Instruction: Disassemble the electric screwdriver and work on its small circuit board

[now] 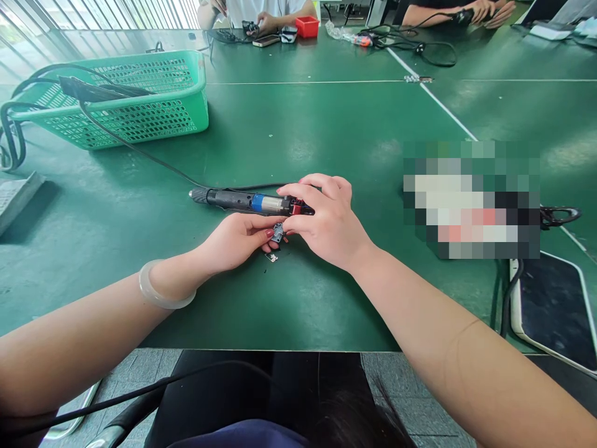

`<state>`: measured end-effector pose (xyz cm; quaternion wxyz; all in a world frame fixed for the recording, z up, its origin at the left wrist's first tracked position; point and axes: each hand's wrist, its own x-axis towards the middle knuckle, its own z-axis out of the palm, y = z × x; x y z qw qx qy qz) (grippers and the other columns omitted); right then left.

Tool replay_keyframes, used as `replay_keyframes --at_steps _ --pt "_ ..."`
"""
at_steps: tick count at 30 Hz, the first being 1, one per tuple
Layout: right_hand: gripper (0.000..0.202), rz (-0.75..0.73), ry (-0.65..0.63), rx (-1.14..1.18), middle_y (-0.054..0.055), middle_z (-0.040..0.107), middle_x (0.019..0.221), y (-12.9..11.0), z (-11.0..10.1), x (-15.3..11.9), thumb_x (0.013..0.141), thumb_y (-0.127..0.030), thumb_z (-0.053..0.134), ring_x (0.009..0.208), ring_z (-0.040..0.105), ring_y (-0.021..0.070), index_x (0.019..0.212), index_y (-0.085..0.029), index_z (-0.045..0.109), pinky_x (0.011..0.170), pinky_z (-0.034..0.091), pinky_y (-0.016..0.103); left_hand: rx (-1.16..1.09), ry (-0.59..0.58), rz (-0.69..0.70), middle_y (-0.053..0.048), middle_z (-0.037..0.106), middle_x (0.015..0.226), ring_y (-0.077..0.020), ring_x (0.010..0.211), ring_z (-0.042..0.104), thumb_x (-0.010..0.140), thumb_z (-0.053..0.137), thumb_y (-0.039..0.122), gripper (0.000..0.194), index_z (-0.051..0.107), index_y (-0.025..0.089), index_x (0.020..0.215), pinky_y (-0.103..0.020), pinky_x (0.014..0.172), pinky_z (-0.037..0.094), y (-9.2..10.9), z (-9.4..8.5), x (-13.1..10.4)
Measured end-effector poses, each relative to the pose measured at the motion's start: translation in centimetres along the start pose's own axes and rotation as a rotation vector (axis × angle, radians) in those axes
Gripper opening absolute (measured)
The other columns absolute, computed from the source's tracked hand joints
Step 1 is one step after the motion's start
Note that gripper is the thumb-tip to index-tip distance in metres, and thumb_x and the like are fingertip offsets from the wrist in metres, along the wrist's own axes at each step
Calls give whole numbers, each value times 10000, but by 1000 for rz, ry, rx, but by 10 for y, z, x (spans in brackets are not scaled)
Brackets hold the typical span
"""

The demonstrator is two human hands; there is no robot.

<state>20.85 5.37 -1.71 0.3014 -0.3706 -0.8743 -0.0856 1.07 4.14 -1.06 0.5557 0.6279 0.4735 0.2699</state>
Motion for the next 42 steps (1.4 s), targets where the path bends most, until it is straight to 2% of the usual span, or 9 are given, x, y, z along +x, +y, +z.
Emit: replay_keyframes --at_steps 7,11,17,21,28,36,42 --pt "229 -55 16 -43 -32 640 1208 1 2 -2 886 -256 590 1165 479 264 709 -310 724 965 316 492 29 -15 14 -31 735 908 -105 694 632 875 516 100 357 723 200 1148 -261 723 560 0 -1 0" --pt "225 -70 14 -64 -29 647 1204 1 2 -3 887 -268 597 1174 479 270 701 -293 720 964 319 492 25 -20 13 -29 734 863 -115 697 635 866 569 171 305 732 181 1124 -266 718 562 0 -1 0" --pt "204 -37 33 -57 -23 653 1198 1 4 -3 870 -261 630 1162 487 265 692 -281 726 962 314 486 -12 -2 -4 -30 736 827 -117 701 654 834 605 167 262 735 152 1062 -287 771 563 -2 0 1" --pt "202 -17 28 -50 -15 650 1201 1 5 -3 869 -278 637 1162 488 264 694 -280 736 963 309 480 -70 9 -40 -51 732 799 -120 683 664 816 634 149 246 709 118 1048 -289 748 568 -4 1 2" --pt "230 -17 50 -41 -25 658 1195 2 5 -5 875 -280 626 1163 491 263 677 -292 741 965 307 471 -33 11 -45 -38 716 783 -118 683 661 810 622 112 219 688 125 1019 -279 718 562 -2 1 2" --pt "233 80 -20 -29 -11 634 1236 0 2 -4 876 -334 609 1201 459 292 700 -298 759 997 294 510 -71 -5 -10 -39 700 814 -106 681 650 821 630 121 180 651 122 999 -270 693 557 -4 3 3" --pt "235 85 -26 -4 -19 617 1285 -1 2 -5 881 -331 612 1216 449 294 708 -298 768 996 306 512 -36 39 8 -10 672 752 -92 648 627 800 633 113 165 617 129 964 -242 643 527 -5 3 3"
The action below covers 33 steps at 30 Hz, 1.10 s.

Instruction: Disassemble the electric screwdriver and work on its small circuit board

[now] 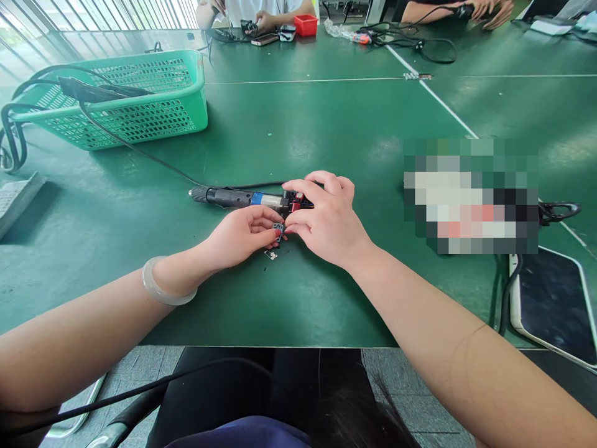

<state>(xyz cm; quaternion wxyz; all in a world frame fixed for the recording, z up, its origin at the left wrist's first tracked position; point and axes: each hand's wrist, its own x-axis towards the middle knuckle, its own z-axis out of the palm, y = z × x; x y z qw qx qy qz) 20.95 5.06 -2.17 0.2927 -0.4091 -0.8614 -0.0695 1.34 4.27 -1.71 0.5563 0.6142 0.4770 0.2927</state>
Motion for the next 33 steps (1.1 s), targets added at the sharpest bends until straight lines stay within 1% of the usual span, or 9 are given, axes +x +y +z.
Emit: replay_keyframes --at_steps 4,10,16,21,24,26,29,31,33 --pt "211 35 -23 29 -5 613 1298 -2 0 0 859 -358 642 1213 446 304 704 -285 764 978 324 513 -7 -10 9 3 661 739 -81 640 617 797 614 85 158 608 131 948 -227 636 513 3 0 -1" --pt "193 79 -40 47 6 614 1296 -4 -1 1 842 -341 665 1217 435 310 686 -273 755 981 314 520 -16 -36 15 -5 668 750 -87 642 621 807 615 91 172 612 132 974 -252 661 527 1 -2 1" --pt "224 54 -51 24 13 611 1302 -3 0 -1 863 -356 637 1217 426 306 690 -266 745 988 300 518 27 -34 36 -12 673 738 -101 656 631 809 615 105 176 627 131 983 -263 666 525 -3 -3 3" --pt "223 58 -33 14 15 617 1292 -3 0 0 868 -344 632 1212 438 308 694 -264 748 988 304 517 -8 -12 59 -35 692 825 -117 724 657 806 644 134 185 629 128 991 -283 710 545 -2 -1 0" --pt "205 68 -33 22 7 625 1286 -3 -2 3 867 -338 634 1213 450 308 710 -276 752 983 313 522 -29 0 57 -38 694 828 -126 748 670 787 674 139 196 627 127 977 -293 735 550 0 0 0" --pt "161 110 -21 51 5 642 1266 0 -5 4 863 -334 637 1199 473 305 762 -292 756 977 329 527 -55 8 34 -32 696 798 -124 726 675 788 665 121 187 618 129 969 -289 720 550 1 0 -1" --pt "131 228 15 117 23 692 1170 12 -11 4 863 -304 631 1119 550 283 913 -303 752 950 383 510 -76 23 -6 -20 694 758 -116 686 671 794 648 112 184 601 134 971 -278 689 547 3 -1 -1" --pt "213 311 -10 132 41 718 1089 23 -14 1 818 -305 682 1061 587 278 1022 -285 737 910 431 481 -73 26 -16 -14 690 749 -112 680 667 788 645 105 189 596 137 968 -274 686 545 3 -1 -1" --pt "370 394 -82 115 55 724 1039 33 -15 -3 740 -327 756 1012 609 280 1104 -263 723 862 469 456 -72 24 -17 -9 685 753 -112 690 668 771 647 88 208 595 140 965 -275 702 544 4 -1 -1"
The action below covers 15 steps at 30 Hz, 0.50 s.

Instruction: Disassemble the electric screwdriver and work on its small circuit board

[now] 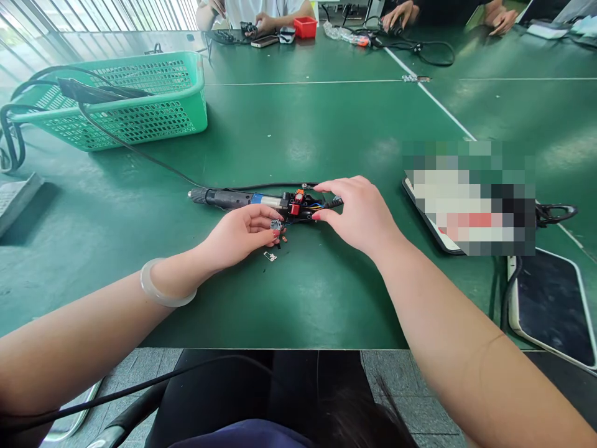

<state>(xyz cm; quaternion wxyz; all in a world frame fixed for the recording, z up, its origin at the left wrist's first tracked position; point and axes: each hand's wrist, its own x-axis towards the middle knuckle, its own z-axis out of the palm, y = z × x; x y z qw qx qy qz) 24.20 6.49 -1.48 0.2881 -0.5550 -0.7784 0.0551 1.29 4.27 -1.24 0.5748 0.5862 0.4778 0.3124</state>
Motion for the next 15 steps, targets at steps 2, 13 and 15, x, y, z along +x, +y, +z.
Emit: replay_keyframes --at_steps 2,13,15 --pt "478 76 -47 -33 59 720 1018 6 1 0 703 -340 785 976 624 274 1168 -258 705 839 489 445 2 -7 1 -8 682 769 -114 706 668 750 647 70 239 597 142 973 -283 725 543 1 0 0" --pt "341 67 10 -18 67 652 955 13 18 0 714 -344 788 929 594 255 1052 -302 756 849 496 473 30 -26 24 -16 679 767 -112 676 649 796 679 176 204 590 143 977 -279 681 529 -3 -1 2" --pt "331 72 55 -9 65 639 949 13 21 1 711 -344 793 927 581 250 1038 -309 760 856 494 472 46 -19 21 -10 684 737 -108 649 644 801 678 184 182 593 147 958 -282 684 532 -3 0 2"
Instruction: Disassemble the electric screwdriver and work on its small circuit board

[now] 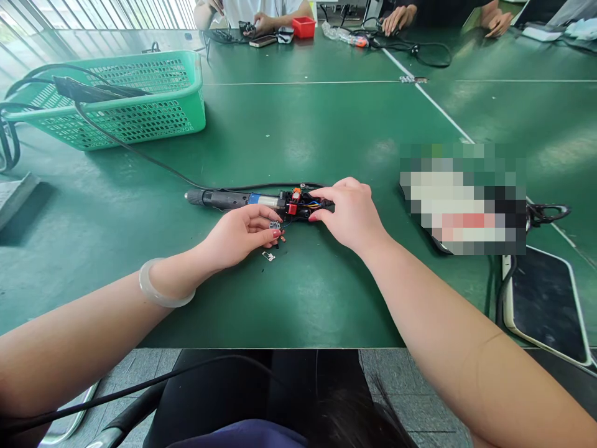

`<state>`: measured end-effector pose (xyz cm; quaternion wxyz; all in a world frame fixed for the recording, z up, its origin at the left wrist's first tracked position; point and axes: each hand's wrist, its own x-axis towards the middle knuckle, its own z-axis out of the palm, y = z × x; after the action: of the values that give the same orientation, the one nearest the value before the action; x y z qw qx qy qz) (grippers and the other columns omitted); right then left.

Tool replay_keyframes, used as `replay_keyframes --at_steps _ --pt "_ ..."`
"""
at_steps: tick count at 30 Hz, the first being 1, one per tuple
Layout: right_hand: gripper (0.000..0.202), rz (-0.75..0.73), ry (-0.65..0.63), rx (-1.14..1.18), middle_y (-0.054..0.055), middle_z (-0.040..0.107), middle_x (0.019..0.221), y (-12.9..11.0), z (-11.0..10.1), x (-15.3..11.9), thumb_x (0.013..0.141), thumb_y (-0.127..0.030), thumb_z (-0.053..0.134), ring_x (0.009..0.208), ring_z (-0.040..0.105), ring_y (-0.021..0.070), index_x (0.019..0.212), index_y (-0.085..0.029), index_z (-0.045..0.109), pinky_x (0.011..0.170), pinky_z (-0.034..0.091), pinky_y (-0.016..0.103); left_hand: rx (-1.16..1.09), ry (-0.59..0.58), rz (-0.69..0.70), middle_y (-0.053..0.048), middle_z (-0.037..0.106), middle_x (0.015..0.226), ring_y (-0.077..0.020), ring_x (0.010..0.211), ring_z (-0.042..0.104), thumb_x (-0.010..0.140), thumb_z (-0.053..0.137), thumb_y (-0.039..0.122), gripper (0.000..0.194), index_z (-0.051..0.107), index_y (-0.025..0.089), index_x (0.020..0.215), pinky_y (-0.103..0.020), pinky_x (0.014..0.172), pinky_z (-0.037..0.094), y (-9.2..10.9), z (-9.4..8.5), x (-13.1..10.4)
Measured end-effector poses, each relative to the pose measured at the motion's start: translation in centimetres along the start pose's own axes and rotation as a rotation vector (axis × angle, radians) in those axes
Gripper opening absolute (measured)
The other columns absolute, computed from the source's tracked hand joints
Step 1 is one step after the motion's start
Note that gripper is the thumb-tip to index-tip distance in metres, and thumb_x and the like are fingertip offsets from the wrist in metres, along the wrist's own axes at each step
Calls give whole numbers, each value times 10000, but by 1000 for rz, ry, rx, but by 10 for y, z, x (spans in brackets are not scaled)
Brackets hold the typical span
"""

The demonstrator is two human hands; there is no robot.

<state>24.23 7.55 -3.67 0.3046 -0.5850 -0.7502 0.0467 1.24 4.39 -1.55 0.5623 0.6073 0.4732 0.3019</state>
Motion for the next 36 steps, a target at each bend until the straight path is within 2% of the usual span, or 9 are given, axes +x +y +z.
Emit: replay_keyframes --at_steps 4,13,17,20,23,25,29,32,36 --pt "298 -83 72 29 66 627 904 -2 5 3 723 -353 784 943 567 260 1016 -302 763 863 477 480 47 29 -11 -5 693 699 -104 612 633 796 682 178 151 610 150 926 -269 664 520 1 1 -1" --pt "293 -131 33 9 75 664 901 -9 5 7 754 -336 749 957 558 277 1039 -269 751 893 411 503 206 77 -6 0 686 684 -125 632 634 796 677 179 147 643 151 936 -276 649 509 4 2 -3" --pt "313 -165 3 -29 70 713 947 -10 4 6 793 -338 708 995 551 289 1097 -267 722 899 388 513 105 52 -47 -19 710 723 -111 636 648 801 681 143 156 642 135 952 -266 670 529 4 1 -3" --pt "324 -215 79 -43 62 704 1110 -17 -4 2 806 -345 688 1060 539 300 1120 -270 709 886 399 494 -16 67 -56 -23 715 739 -101 651 660 828 634 78 155 641 124 975 -261 695 548 5 1 -3" --pt "176 -194 138 -6 61 727 962 -33 -16 -7 834 -350 649 958 588 275 932 -257 762 817 443 440 -100 68 -67 -20 712 739 -101 683 681 864 555 24 185 634 118 1002 -259 720 559 5 2 -2" --pt "208 -118 19 81 44 734 803 -45 -21 -14 860 -364 615 766 618 221 784 -249 771 698 462 379 -126 65 -78 -21 712 755 -104 699 692 871 524 3 200 629 118 997 -260 726 565 5 2 -1" --pt "198 27 -231 231 3 760 805 -61 -17 -25 847 -365 626 642 632 168 811 -266 794 625 447 322 -154 61 -76 -26 717 782 -106 711 697 858 520 -20 217 633 116 985 -262 732 572 4 3 1" --pt "213 128 -298 306 6 760 781 -64 -10 -26 832 -396 638 656 641 170 828 -258 800 622 437 307 -153 62 -79 -31 724 787 -108 723 699 844 529 -33 232 643 115 982 -259 734 575 5 3 1" --pt "202 223 -300 379 7 741 724 -64 -5 -21 801 -387 665 631 615 154 765 -235 793 600 412 290 -114 58 -83 -33 737 794 -108 731 702 824 549 -37 243 653 120 978 -262 758 577 6 3 0"
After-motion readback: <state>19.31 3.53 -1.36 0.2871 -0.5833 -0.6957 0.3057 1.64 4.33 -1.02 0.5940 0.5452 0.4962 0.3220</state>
